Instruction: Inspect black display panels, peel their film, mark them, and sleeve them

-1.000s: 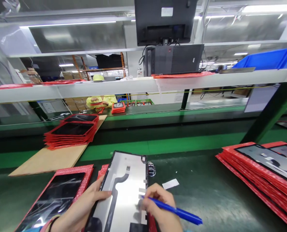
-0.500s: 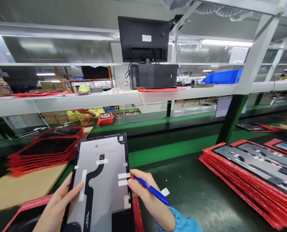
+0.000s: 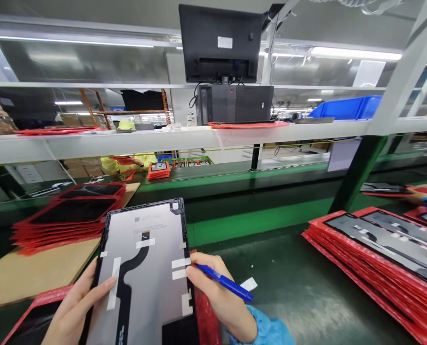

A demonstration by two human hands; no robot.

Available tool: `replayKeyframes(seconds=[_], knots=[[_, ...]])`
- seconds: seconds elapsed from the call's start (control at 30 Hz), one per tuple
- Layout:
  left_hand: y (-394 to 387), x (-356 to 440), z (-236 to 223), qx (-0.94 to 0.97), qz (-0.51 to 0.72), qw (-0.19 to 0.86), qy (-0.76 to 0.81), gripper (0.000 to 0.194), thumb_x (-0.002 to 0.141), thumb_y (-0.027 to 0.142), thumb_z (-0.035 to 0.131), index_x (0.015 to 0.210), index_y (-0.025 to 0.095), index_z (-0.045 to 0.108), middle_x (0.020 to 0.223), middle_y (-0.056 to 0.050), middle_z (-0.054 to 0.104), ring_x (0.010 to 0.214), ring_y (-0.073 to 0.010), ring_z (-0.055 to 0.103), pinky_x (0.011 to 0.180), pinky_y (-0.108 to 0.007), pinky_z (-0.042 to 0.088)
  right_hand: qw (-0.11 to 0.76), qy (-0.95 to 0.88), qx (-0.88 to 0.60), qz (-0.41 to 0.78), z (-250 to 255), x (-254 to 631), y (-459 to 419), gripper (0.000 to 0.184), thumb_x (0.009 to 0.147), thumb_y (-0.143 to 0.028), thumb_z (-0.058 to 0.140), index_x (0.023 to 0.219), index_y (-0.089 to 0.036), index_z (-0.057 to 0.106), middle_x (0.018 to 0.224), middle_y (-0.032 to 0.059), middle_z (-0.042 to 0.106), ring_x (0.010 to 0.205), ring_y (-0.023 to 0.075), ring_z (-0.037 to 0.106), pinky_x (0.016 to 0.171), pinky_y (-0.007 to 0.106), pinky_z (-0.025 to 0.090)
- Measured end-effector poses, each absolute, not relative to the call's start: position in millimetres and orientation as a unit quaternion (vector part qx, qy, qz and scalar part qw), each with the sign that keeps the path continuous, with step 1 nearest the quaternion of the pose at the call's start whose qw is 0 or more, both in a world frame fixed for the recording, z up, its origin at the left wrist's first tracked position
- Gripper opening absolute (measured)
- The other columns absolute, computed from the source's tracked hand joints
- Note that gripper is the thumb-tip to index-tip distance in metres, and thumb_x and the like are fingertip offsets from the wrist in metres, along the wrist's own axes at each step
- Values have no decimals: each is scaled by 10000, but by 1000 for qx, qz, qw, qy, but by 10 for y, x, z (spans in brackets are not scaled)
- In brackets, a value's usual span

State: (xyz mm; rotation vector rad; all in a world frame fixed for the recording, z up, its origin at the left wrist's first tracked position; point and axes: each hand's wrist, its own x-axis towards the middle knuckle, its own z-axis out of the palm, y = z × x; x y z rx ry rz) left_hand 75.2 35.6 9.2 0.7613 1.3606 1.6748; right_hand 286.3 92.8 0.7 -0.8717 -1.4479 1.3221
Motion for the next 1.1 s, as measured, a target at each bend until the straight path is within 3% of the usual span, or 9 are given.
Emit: replayKeyframes(seconds=[0.07, 0.27, 0.43, 0.63, 0.77, 0.83, 0.93, 1.0, 1.1], knots=[[352, 751, 128, 292, 668, 424, 537, 864, 506, 521, 788, 1274, 265, 485, 1105, 18, 700, 1100, -274, 590, 838, -255, 513, 452, -608, -330, 564, 0, 2881, 921, 234, 806, -397, 600, 821, -198, 722, 836, 42, 637, 876, 220, 572, 810, 311, 441], [345, 782, 192, 294, 661, 435, 536, 917, 524, 490, 786, 1335, 267, 421, 1063, 16, 716, 1048, -281, 620, 771, -264, 537, 497, -471, -353, 638, -210, 2827, 936, 307, 677, -471, 716, 815, -197, 710, 777, 33, 659, 639, 182, 597, 546, 282, 466], [362, 764, 79, 314, 654, 401, 559, 893, 497, 535, 792, 1284, 266, 466, 1076, 15, 712, 1053, -251, 617, 804, -215, 516, 534, -539, -447, 473, -184, 2812, 927, 262, 694, -446, 678, 741, -188, 671, 774, 36, 632, 721, 196, 569, 651, 289, 467], [357, 742, -215, 296, 682, 320, 587, 783, 626, 478, 740, 1308, 218, 459, 1248, -22, 620, 1088, -201, 594, 806, -155, 489, 453, -665, -412, 428, -30, 2759, 997, 390, 793, -384, 533, 525, -204, 315, 508, -76, 238, 488, 82, 236, 445, 219, 222], [324, 784, -252, 333, 697, 271, 574, 659, 690, 443, 704, 1273, 225, 486, 1012, -26, 718, 890, -202, 673, 718, -223, 543, 460, -641, -399, 467, -22, 2787, 1035, 238, 805, -390, 606, 702, -178, 579, 550, -35, 544, 547, 129, 518, 543, 227, 409], [327, 774, -241, 404, 687, 197, 571, 541, 753, 398, 654, 1246, 237, 501, 904, -14, 735, 802, -186, 691, 700, -227, 550, 476, -605, -358, 528, -27, 2819, 1058, 267, 806, -367, 645, 1015, -202, 619, 893, 45, 714, 846, 201, 650, 767, 281, 483], [377, 693, -194, 639, 572, -30, 513, 429, 848, 194, 508, 1276, 212, 490, 1080, -65, 706, 960, -197, 668, 843, -270, 527, 508, -500, -229, 663, -60, 2836, 1077, 572, 779, -394, 691, 1294, -293, 463, 1368, 83, 524, 1220, 246, 511, 991, 387, 409], [428, 625, -138, 786, 435, -182, 401, 524, 829, 40, 397, 1344, 131, 419, 1229, -109, 628, 1156, -229, 562, 1005, -376, 430, 490, -428, -127, 749, -96, 2818, 1067, 683, 724, -501, 708, 1322, -311, 437, 1424, 90, 460, 1251, 279, 482, 988, 450, 411], [481, 572, -44, 859, 293, -290, 305, 541, 795, -21, 391, 1329, 58, 420, 1260, -110, 604, 1291, -289, 410, 1095, -539, 250, 445, -365, -89, 813, -139, 2787, 1034, 645, 648, -583, 724, 1186, -262, 574, 1266, 112, 612, 1157, 303, 568, 934, 476, 454]])
